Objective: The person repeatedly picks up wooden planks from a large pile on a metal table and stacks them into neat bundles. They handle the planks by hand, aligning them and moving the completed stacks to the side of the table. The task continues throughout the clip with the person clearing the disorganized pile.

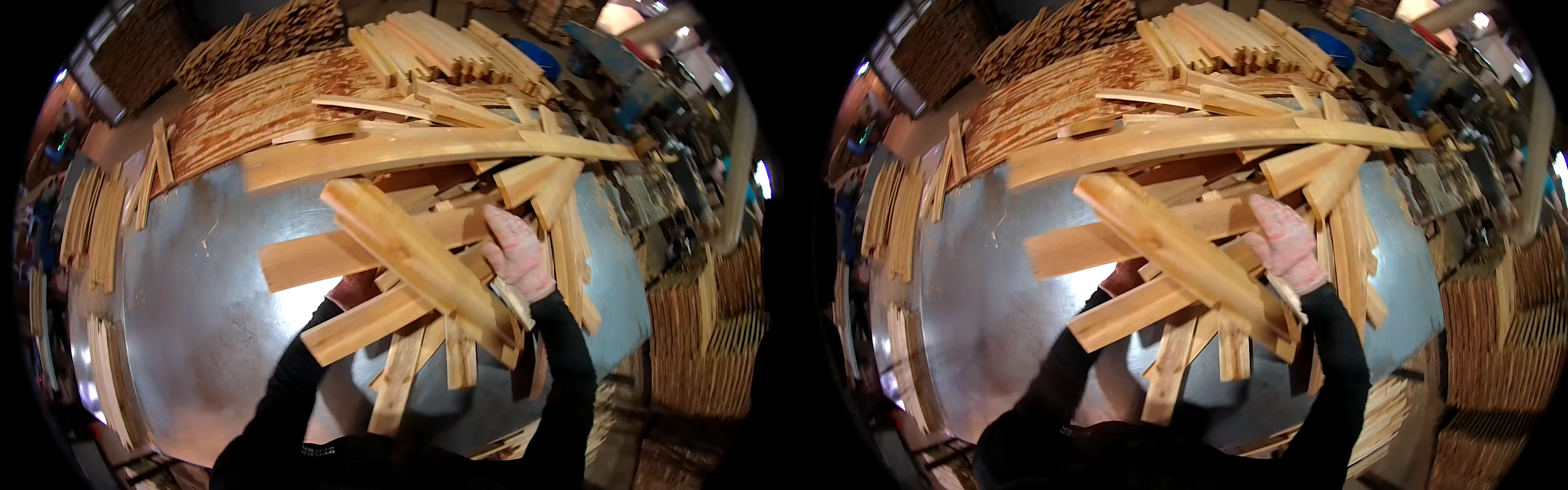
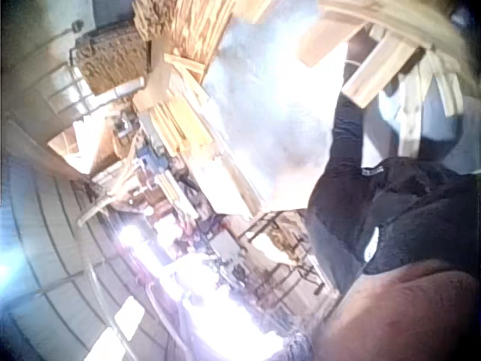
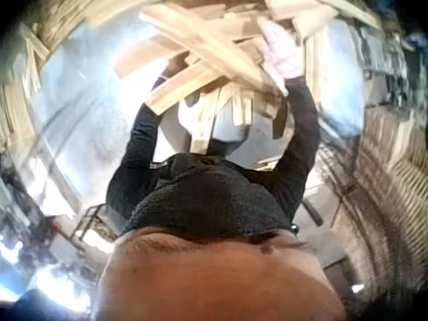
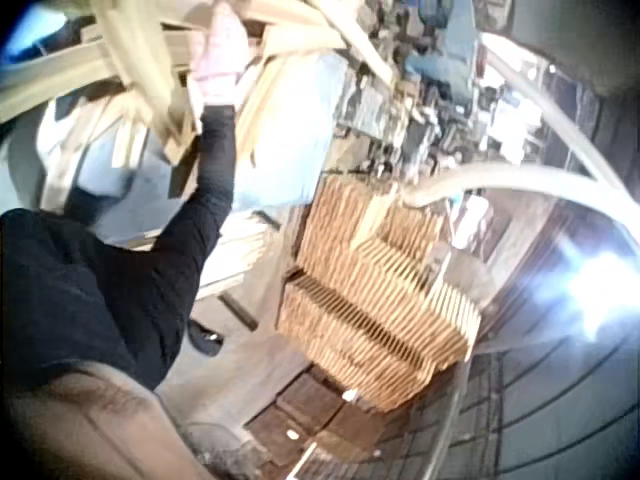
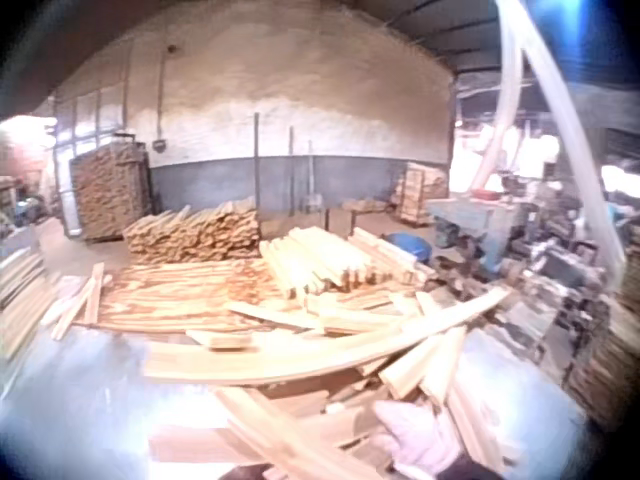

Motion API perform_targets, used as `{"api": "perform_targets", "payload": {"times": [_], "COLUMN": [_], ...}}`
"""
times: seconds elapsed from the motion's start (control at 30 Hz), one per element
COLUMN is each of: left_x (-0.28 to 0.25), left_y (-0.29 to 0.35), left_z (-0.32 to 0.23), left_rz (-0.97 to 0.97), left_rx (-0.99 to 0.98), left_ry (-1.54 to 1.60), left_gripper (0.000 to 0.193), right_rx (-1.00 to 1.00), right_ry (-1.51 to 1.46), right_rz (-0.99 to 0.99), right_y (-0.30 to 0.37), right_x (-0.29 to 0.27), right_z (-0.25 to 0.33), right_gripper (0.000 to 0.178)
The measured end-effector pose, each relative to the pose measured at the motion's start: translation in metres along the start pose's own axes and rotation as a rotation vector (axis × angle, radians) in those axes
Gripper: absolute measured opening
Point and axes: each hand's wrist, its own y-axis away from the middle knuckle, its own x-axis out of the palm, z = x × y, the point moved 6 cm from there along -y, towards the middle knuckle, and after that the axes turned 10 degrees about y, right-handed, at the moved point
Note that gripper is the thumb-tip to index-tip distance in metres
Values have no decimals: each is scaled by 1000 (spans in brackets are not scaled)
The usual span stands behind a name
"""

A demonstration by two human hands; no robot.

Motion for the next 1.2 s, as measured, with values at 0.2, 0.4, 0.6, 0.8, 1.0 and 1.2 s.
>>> {"api": "perform_targets", "payload": {"times": [0.2,0.4,0.6,0.8,1.0,1.2], "left_x": [29,9,-88,-205,-315,-414], "left_y": [-58,1,171,297,395,450], "left_z": [-50,-83,-139,-175,-220,-274], "left_rz": [-65,-56,-168,-281,-337,-324], "left_rx": [107,74,36,-26,-75,-187], "left_ry": [-110,-272,-407,-408,-426,-459], "left_gripper": [37,36,36,35,34,33], "right_rx": [71,18,-23,235,178,140], "right_ry": [-66,-96,-96,-780,-1129,-1063], "right_rz": [333,-62,-12,612,665,376], "right_y": [-80,-76,-63,22,22,25], "right_x": [78,64,70,154,112,102], "right_z": [-30,5,129,248,431,583], "right_gripper": [67,55,66,96,77,53]}}
